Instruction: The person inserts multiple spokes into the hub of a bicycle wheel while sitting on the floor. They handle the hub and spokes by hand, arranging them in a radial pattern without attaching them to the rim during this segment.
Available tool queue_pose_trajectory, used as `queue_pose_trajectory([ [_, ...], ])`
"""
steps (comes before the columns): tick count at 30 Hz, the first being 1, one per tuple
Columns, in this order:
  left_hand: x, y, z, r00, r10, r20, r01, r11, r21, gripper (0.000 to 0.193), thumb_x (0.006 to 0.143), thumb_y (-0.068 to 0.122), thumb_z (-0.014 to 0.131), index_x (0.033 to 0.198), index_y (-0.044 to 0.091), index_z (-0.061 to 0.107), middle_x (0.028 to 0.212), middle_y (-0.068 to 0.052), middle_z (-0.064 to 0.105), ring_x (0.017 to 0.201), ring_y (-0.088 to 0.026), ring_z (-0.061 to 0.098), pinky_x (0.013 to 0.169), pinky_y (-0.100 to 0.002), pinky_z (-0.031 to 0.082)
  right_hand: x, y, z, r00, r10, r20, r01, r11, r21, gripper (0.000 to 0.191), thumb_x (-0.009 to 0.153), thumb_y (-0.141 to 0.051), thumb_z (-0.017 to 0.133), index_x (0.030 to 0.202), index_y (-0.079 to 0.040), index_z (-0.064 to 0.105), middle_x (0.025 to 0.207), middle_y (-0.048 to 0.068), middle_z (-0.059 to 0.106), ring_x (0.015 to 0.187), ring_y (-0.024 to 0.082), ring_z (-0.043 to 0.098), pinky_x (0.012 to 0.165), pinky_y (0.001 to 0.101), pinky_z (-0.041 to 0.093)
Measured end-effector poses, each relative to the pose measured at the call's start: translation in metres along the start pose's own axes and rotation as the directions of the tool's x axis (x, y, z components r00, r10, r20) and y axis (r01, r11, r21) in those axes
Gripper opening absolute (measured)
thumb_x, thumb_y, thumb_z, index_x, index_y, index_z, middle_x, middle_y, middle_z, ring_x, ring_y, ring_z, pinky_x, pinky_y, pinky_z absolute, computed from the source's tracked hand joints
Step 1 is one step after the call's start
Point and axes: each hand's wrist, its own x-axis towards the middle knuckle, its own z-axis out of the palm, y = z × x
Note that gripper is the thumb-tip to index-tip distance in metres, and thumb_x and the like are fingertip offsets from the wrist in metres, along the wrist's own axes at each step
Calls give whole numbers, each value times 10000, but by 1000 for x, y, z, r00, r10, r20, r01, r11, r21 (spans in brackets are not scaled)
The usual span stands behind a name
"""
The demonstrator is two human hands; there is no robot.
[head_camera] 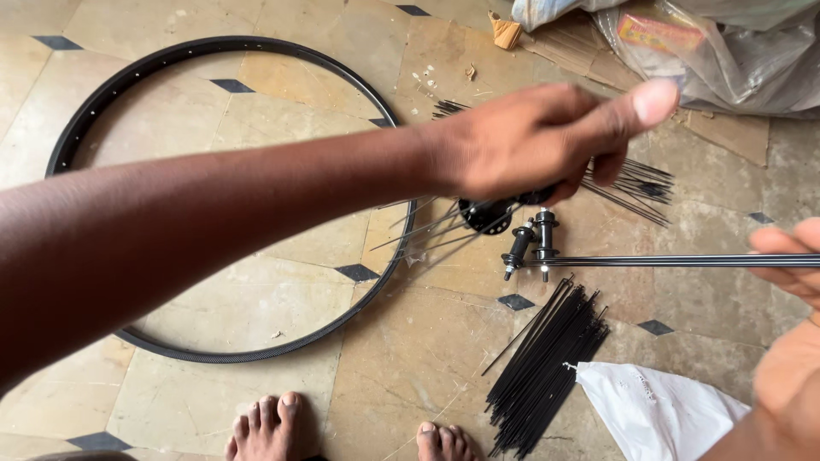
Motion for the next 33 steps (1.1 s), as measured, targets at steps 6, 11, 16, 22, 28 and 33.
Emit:
queue_pose_trajectory([
  [6, -18, -4, -2, 998, 55, 30, -53, 997, -60, 1041, 907, 931, 189, 933, 57, 755, 641, -39, 649, 613, -142, 692, 616, -368, 613, 12, -69, 81, 987, 115, -109, -97, 983, 157, 371, 1239, -251, 424, 1292, 105, 516, 1218, 253, 632, 1074, 369, 686, 944, 403, 593],
  [11, -21, -9, -7, 998, 38, 57, -36, 999, -29, 1026, 924, 908, 176, 966, 76, 774, 623, -53, 646, 644, -144, 713, 654, -369, 606, 14, -104, 126, 976, 97, -197, -62, 982, 178, 310, 1199, -115, 565, 1394, 106, 467, 1114, 297, 661, 981, 383, 738, 895, 447, 668],
  [16, -20, -23, -8, 997, 60, 56, -60, 998, 1, 1040, 896, 910, 129, 940, 94, 774, 624, -23, 653, 655, -140, 722, 674, -386, 592, 19, -104, 136, 978, 107, -177, -69, 975, 209, 255, 1213, -92, 557, 1358, 105, 484, 1104, 286, 666, 960, 370, 732, 875, 431, 652],
  [22, -22, -35, -14, 997, 22, 79, -26, 999, 47, 1067, 878, 927, 84, 914, 118, 777, 617, -22, 655, 676, -148, 736, 694, -408, 579, 23, -96, 145, 973, 118, -199, -73, 973, 220, 220, 1230, -96, 569, 1336, 84, 503, 1087, 243, 674, 953, 342, 741, 862, 398, 658],
  [28, -24, -44, -19, 995, 37, 96, -46, 995, 91, 1030, 867, 880, 78, 924, 133, 785, 620, -20, 699, 745, -152, 729, 729, -424, 587, 29, -119, 168, 980, 45, -195, -25, 994, 102, 189, 1219, -80, 570, 1264, 102, 539, 1078, 213, 641, 995, 307, 759, 863, 366, 666],
  [33, -30, -46, -23, 993, 6, 115, -14, 997, 72, 1015, 881, 864, 102, 915, 120, 792, 611, -25, 714, 778, -163, 734, 774, -424, 608, 43, -150, 191, 997, -38, -63, 31, 994, -109, 166, 1191, -17, 664, 1137, 116, 580, 1044, 210, 707, 924, 253, 752, 849, 309, 622],
])
